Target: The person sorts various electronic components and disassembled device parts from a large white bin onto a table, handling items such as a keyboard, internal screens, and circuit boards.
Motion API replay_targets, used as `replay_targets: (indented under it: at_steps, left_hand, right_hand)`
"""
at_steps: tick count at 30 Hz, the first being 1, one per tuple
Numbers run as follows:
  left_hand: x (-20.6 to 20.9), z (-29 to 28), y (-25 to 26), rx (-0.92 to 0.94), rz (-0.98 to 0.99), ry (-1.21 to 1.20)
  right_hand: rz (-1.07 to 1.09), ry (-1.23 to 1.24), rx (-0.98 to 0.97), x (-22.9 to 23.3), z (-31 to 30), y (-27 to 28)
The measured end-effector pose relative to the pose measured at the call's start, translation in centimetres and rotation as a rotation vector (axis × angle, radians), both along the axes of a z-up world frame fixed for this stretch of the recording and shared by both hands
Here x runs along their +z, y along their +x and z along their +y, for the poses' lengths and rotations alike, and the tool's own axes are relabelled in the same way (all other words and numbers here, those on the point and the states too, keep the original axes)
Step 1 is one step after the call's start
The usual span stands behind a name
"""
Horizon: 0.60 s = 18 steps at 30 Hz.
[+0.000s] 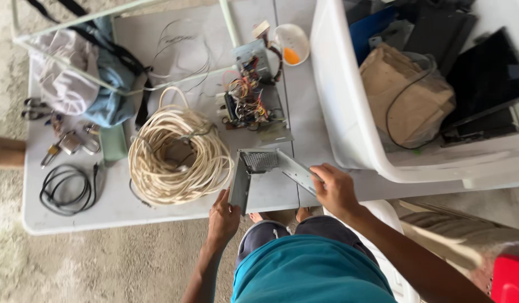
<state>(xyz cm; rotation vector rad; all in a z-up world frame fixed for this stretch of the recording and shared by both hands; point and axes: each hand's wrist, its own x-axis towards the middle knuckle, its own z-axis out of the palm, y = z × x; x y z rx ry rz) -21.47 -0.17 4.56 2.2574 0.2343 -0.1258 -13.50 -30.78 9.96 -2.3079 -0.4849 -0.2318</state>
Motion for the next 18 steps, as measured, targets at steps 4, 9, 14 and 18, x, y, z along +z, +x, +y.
replay_targets:
  at_steps: [4,9,14,18]
  left_hand:
    - [-2.2,-0.2,2.5,0.005,-0.126,0.089]
    - [-3.8,-1.0,3.7,0.030,-0.088,0.205]
    - [0.2,-0.9,4.1,-0.031,0.174,0.217]
    - [7.1,-1.8,5.0,-0.084,-0.052,0.423]
  right_hand:
    - [0.092,-0.013,-0.074,-2.3,0.1,-0.4]
    - [0.205,-0.117,0.070,1.7,0.7,-0.5]
    - [0.008,0.064,0.238,11.5,-2.8,1.3]
    - [0.152,-0.228,-0.077,14.1,-11.8,12.3]
